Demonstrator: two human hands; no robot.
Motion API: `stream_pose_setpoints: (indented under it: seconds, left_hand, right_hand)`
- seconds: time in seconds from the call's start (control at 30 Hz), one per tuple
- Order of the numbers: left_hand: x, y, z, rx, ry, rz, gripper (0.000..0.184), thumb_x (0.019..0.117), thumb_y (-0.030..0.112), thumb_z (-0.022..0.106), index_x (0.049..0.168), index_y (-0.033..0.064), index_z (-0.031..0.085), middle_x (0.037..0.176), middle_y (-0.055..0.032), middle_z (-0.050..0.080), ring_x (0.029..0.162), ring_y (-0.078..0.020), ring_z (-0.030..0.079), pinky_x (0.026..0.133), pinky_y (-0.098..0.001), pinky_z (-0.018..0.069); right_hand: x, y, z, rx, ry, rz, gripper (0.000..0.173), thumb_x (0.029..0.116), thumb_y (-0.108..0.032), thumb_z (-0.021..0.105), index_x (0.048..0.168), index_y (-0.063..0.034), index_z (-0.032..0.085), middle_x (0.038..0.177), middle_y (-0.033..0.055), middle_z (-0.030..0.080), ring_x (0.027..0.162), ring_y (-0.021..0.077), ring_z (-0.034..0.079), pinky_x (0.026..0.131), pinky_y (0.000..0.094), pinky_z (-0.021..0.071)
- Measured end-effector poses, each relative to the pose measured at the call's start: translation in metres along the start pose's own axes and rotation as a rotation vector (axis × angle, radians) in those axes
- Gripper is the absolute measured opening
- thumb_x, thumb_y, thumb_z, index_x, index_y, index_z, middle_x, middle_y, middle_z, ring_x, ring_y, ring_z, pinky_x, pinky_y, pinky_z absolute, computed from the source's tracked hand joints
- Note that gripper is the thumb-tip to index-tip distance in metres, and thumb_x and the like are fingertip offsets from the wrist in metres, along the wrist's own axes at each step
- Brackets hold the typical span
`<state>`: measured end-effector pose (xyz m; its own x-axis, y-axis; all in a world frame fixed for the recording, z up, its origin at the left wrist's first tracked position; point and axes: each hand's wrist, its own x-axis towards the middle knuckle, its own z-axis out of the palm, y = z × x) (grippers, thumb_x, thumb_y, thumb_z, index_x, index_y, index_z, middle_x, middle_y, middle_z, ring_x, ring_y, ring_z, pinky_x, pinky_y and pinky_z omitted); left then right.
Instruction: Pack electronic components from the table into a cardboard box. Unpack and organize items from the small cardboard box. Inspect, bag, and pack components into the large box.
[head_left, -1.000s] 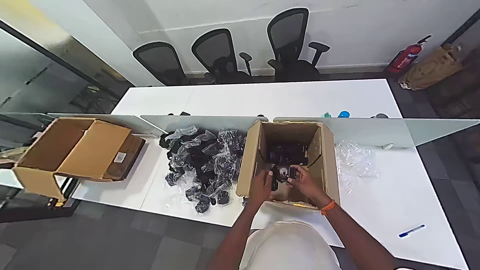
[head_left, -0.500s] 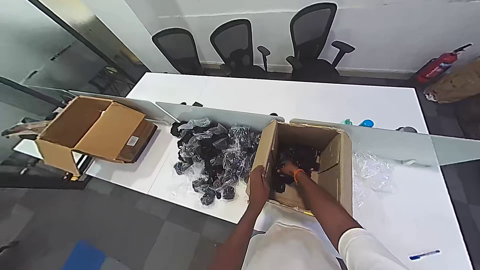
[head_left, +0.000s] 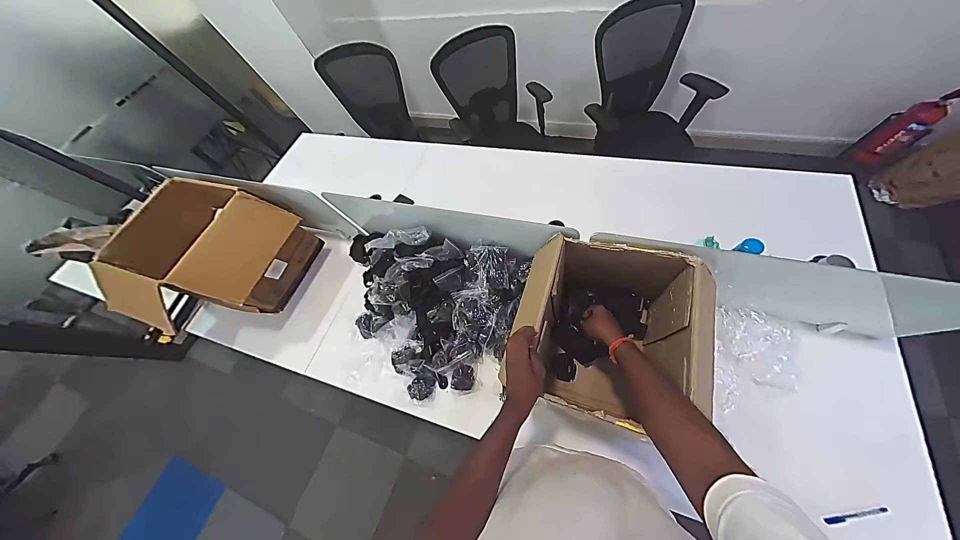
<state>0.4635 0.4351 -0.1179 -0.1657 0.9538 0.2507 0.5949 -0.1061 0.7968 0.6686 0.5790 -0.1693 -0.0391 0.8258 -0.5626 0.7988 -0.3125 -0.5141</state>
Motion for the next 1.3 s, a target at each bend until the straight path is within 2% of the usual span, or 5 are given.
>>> stream_pose_setpoints:
  seconds: [0.33, 0.5, 0.77, 0.97, 1.3]
  left_hand:
    - [-0.047, -0.074, -0.06, -0.198, 0.351, -0.456, 0.039, 0.1066, 0.012, 0.043, 0.136, -0.0135, 0.048, 0.127, -0.0279, 0.061, 0.116, -0.0296, 0.063, 0.102, -0.0428, 0.0526]
    - [-0.117, -0.142, -0.058, 0.046, -0.157, -0.726, 0.042, 0.0979, 0.015, 0.063, 0.132, -0.0081, 0.057, 0.131, -0.0271, 0.061, 0.115, -0.0354, 0.065, 0.101, -0.0492, 0.0541]
    - [-0.128, -0.185, -0.006, 0.545, -0.762, -0.353, 0.097, 0.069, 0.039, 0.09, 0.151, 0.0086, 0.048, 0.166, -0.0233, 0.024, 0.145, -0.0469, 0.036, 0.105, -0.061, 0.0463]
    - [-0.084, -0.203, -0.025, 0.425, -0.809, -0.45, 0.105, 0.075, 0.074, 0.069, 0.154, 0.0093, 0.044, 0.16, -0.0217, 0.037, 0.14, -0.0431, 0.044, 0.102, -0.0638, 0.0484]
    - [-0.048, -0.217, -0.015, 0.477, -0.822, -0.572, 0.078, 0.0835, 0.058, 0.074, 0.137, 0.0034, 0.059, 0.136, -0.0251, 0.06, 0.128, -0.0452, 0.056, 0.097, -0.0675, 0.0495]
  right_hand:
    - [-0.175, 0.002, -0.003, 0.187, 0.016, -0.413, 0.032, 0.0991, -0.034, 0.06, 0.12, -0.0111, 0.066, 0.094, 0.0041, 0.07, 0.08, 0.0158, 0.067, 0.074, 0.0386, 0.0581]
    - [-0.202, 0.036, 0.043, -0.086, 0.244, -0.519, 0.028, 0.0994, -0.034, 0.056, 0.109, -0.0124, 0.072, 0.093, 0.0026, 0.071, 0.079, 0.0154, 0.068, 0.074, 0.0378, 0.0586]
    - [-0.192, 0.033, 0.05, -0.187, 0.592, -0.587, 0.026, 0.0994, -0.031, 0.055, 0.102, -0.0111, 0.072, 0.094, 0.0056, 0.071, 0.083, 0.0183, 0.069, 0.074, 0.036, 0.0593]
    - [-0.194, 0.032, 0.052, -0.135, 0.694, -0.362, 0.034, 0.0994, -0.037, 0.053, 0.101, -0.0099, 0.073, 0.088, 0.0062, 0.071, 0.072, 0.0174, 0.066, 0.065, 0.0364, 0.0573]
    - [-0.191, 0.03, 0.051, -0.144, 0.688, -0.224, 0.031, 0.0972, -0.034, 0.052, 0.101, -0.0109, 0.073, 0.087, 0.006, 0.071, 0.076, 0.0203, 0.068, 0.07, 0.0416, 0.057]
